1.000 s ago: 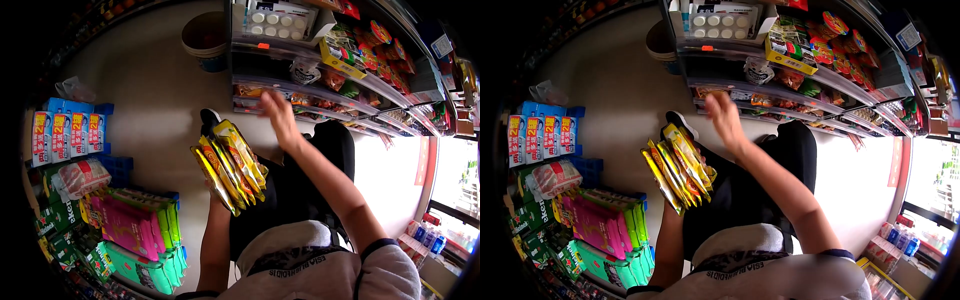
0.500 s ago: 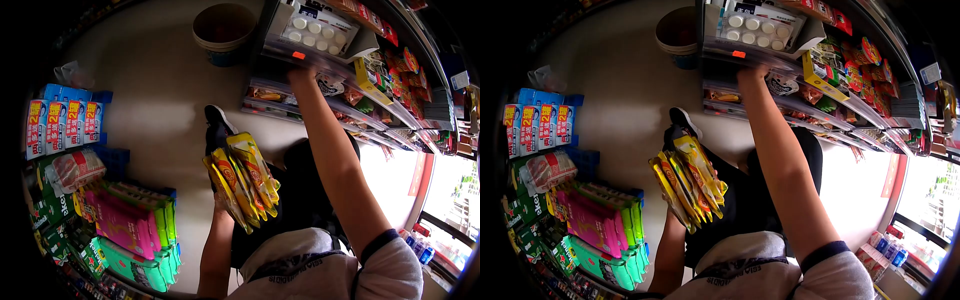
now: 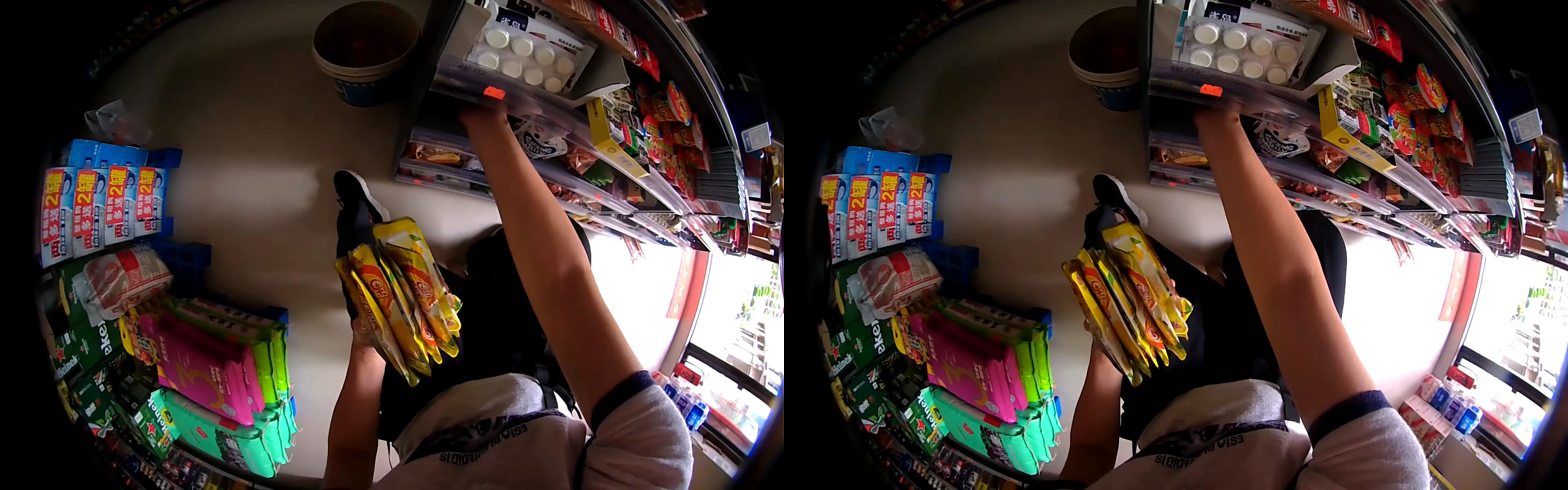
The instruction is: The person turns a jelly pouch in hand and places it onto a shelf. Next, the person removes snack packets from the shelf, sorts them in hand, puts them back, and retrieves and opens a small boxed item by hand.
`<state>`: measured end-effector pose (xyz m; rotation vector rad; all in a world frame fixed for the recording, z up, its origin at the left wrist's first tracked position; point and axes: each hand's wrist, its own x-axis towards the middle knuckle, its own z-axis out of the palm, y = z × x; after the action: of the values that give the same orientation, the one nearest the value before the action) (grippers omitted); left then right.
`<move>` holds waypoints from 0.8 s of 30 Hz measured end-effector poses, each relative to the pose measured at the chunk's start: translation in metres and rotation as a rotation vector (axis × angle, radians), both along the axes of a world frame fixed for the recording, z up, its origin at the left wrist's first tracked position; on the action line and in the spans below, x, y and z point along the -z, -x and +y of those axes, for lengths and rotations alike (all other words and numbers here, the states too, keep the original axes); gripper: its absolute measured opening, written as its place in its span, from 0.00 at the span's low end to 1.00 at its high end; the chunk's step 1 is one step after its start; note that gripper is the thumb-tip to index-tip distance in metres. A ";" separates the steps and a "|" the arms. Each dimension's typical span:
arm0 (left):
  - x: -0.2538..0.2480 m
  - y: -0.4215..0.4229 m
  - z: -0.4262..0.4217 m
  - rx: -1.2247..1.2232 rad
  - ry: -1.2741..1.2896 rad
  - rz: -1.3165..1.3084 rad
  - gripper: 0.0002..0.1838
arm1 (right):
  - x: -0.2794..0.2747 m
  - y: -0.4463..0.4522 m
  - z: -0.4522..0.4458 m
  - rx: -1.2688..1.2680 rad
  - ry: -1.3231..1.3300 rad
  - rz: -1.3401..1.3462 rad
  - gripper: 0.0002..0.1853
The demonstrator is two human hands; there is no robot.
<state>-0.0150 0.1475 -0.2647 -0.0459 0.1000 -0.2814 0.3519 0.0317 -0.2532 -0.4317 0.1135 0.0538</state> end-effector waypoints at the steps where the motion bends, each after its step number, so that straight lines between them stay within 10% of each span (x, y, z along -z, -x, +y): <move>1: 0.000 0.000 0.000 -0.003 -0.003 -0.004 0.56 | 0.000 -0.001 0.000 -0.017 0.000 0.000 0.22; 24: 0.005 0.002 0.001 0.004 -0.024 -0.030 0.50 | -0.010 0.000 0.014 -0.171 -0.054 -0.036 0.25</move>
<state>-0.0170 0.1486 -0.2701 -0.0173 0.0734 -0.2842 0.3518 0.0452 -0.2433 -0.3871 0.0390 0.2169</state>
